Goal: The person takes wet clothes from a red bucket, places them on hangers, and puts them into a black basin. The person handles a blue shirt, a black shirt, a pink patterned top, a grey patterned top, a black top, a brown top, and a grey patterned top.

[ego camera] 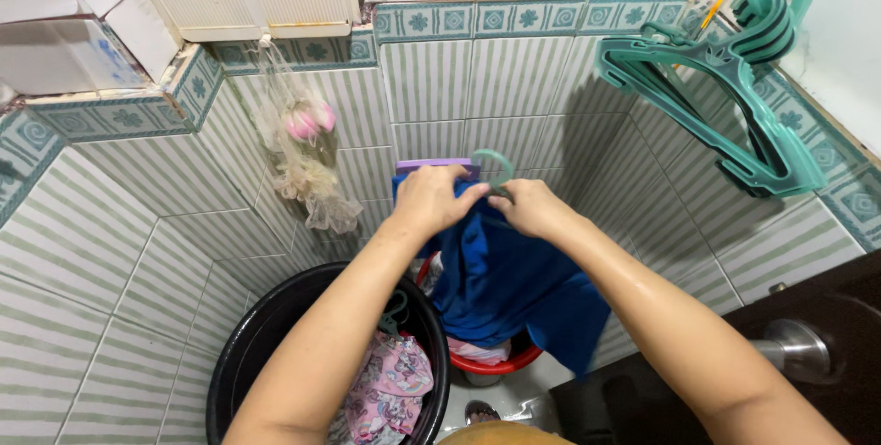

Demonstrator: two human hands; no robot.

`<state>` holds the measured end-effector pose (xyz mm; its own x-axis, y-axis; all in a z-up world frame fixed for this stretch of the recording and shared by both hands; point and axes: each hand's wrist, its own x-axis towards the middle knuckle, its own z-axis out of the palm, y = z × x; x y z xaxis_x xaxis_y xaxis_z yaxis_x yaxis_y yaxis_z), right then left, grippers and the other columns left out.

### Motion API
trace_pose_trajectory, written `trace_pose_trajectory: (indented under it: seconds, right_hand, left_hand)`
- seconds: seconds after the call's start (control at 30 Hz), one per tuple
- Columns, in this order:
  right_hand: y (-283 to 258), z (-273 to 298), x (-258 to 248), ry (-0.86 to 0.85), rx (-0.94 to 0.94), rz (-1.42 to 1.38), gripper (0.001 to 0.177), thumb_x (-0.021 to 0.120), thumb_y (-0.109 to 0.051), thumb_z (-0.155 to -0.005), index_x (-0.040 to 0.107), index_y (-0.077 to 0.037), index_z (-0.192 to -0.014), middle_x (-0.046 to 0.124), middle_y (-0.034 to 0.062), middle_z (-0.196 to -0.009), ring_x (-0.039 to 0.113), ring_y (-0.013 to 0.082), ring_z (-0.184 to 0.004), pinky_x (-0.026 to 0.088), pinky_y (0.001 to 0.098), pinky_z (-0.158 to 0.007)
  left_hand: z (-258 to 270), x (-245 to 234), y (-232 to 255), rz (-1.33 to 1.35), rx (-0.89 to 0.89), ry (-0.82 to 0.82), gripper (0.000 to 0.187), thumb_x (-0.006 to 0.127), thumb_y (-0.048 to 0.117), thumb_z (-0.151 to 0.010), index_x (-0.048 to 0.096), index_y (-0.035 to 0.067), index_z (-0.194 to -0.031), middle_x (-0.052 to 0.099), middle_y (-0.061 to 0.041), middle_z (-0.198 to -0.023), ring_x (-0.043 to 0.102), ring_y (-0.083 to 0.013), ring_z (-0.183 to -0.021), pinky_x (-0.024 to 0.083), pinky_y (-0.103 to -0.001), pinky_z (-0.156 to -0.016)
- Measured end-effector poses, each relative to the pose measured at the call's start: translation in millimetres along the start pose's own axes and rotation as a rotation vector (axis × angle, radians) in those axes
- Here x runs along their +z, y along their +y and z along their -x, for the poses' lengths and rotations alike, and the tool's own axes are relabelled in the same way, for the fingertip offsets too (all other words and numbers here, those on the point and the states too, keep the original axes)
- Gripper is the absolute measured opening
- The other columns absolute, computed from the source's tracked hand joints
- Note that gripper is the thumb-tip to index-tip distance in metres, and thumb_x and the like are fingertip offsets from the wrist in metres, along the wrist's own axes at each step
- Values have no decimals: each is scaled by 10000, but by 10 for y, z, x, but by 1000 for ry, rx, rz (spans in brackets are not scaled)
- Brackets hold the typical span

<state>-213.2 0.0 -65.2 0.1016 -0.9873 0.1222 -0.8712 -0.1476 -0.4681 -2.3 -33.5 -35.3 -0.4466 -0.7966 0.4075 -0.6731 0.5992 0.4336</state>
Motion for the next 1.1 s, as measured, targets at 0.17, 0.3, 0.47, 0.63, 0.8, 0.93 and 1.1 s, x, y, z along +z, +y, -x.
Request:
trace_pose_trajectory:
  seconds: [0.17, 0.3, 0.47, 0.63, 0.8, 0.93, 1.1]
  right_hand:
    - [-172, 136, -219, -17, -18, -168, 360, 662, -336, -915, 717, -138, -1210, 752, 193, -1010, 746, 318, -926, 565, 422, -845]
    - [-188, 188, -485, -6, 5, -67, 395, 728, -368, -901, 719, -116, -1204, 753, 183, -953, 745, 262, -868, 578, 381, -804]
    - [133, 365, -811, 69, 27, -131, 351, 793, -282, -828, 758, -121, -1138, 773, 70, -934, 736, 215, -832, 570, 369, -781]
    - [132, 401, -713, 396, -250, -115, 202, 757, -202, -912, 787, -97, -1082, 746, 70, -915, 696, 210, -874, 552, 339, -831]
    - [-94, 501, -1027, 521, -468, 46, 289, 786, -226, -857, 787, -83, -1108, 751, 109, -1009, 663, 278, -929, 514, 365, -851]
    - [-75, 442, -1144, 339, -532, 26, 572, 851, -347, -713, 726, -24, -1168, 717, 148, -1022, 664, 273, -908, 521, 370, -792]
    - [158, 348, -1105, 247, 87, -56, 323, 831, -316, -881, 794, -76, -1094, 745, 119, -818, 663, 184, -719, 544, 340, -702]
  left_hand:
    - [8, 21, -201, -224, 538, 351, 478, 740, 539, -650, 784, 153, -929, 769, -146, -970, 728, -384, -893, 523, -574, -730]
    - [8, 135, -350, 100, 282, 81, 369, 727, 409, -876, 739, 98, -1074, 754, -120, -1050, 705, -349, -1002, 524, -477, -795]
    - [-48, -181, -556, 176, -25, 54, 316, 728, 395, -889, 742, 144, -1081, 748, -90, -1058, 697, -344, -1027, 547, -457, -852]
    - [-165, -195, -534, 109, 186, 148, 333, 718, 365, -905, 711, 80, -1077, 723, -143, -1086, 664, -390, -1032, 537, -491, -831]
    - [-205, -151, -470, 38, 234, 59, 298, 696, 342, -939, 681, 49, -994, 703, -164, -1010, 655, -411, -999, 520, -515, -803]
    - [-335, -324, -347, 155, 330, 145, 295, 724, 332, -941, 669, 55, -1025, 681, -157, -1015, 653, -398, -1011, 530, -500, -849]
    - [-282, -551, -117, 104, 289, 429, 530, 796, 354, -851, 608, 103, -1278, 574, -166, -1282, 526, -386, -1242, 377, -573, -1024]
